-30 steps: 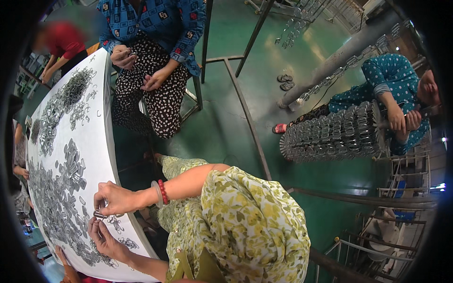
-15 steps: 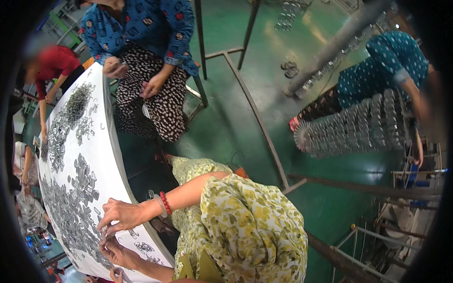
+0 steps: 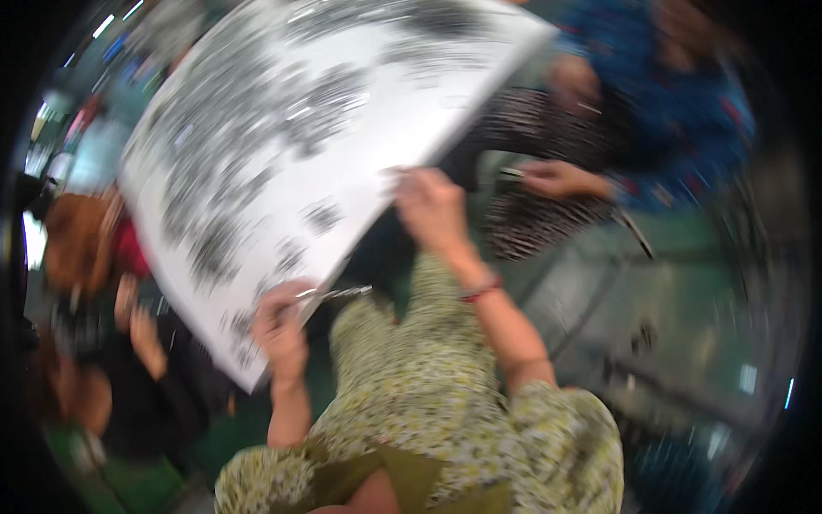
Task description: The person repeatedly picks up small metal keychain components and wire loops from a table, connects them by hand, and places the assembled units onto a hanging rack. Other workers are also assembling similar items at the same table.
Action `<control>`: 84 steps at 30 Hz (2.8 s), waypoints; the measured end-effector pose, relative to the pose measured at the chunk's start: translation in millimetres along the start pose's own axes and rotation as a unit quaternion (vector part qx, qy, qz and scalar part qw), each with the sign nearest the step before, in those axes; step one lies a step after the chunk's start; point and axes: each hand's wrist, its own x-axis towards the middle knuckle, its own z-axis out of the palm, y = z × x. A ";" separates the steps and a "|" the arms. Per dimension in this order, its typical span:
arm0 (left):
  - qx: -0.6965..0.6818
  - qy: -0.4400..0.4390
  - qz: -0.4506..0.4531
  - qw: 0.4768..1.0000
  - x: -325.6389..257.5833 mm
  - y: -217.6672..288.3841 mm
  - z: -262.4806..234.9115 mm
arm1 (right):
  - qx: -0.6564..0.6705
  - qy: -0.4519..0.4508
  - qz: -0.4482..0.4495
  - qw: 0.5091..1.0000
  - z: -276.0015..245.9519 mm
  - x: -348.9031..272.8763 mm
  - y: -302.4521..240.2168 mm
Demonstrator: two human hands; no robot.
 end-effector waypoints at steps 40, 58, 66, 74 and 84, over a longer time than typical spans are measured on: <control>0.062 0.043 0.054 0.996 1.7 -30.3 -7.4 | 0.239 -0.186 -0.004 0.953 36.1 -53.6 -83.6; 0.174 0.093 0.078 0.977 -5.8 -43.2 -5.1 | 0.234 0.024 -0.031 0.971 69.8 -80.4 -80.1; 0.180 0.192 0.088 0.961 5.9 -75.6 -45.9 | 0.328 -0.022 0.062 0.942 72.2 -75.9 -80.9; 0.487 0.166 0.000 0.857 84.2 -161.5 -203.1 | 0.321 -0.044 0.051 0.945 67.6 -79.9 -79.6; 0.582 0.120 -0.068 0.801 126.0 -189.4 -221.4 | 0.299 -0.016 0.041 0.953 51.6 -81.7 -81.8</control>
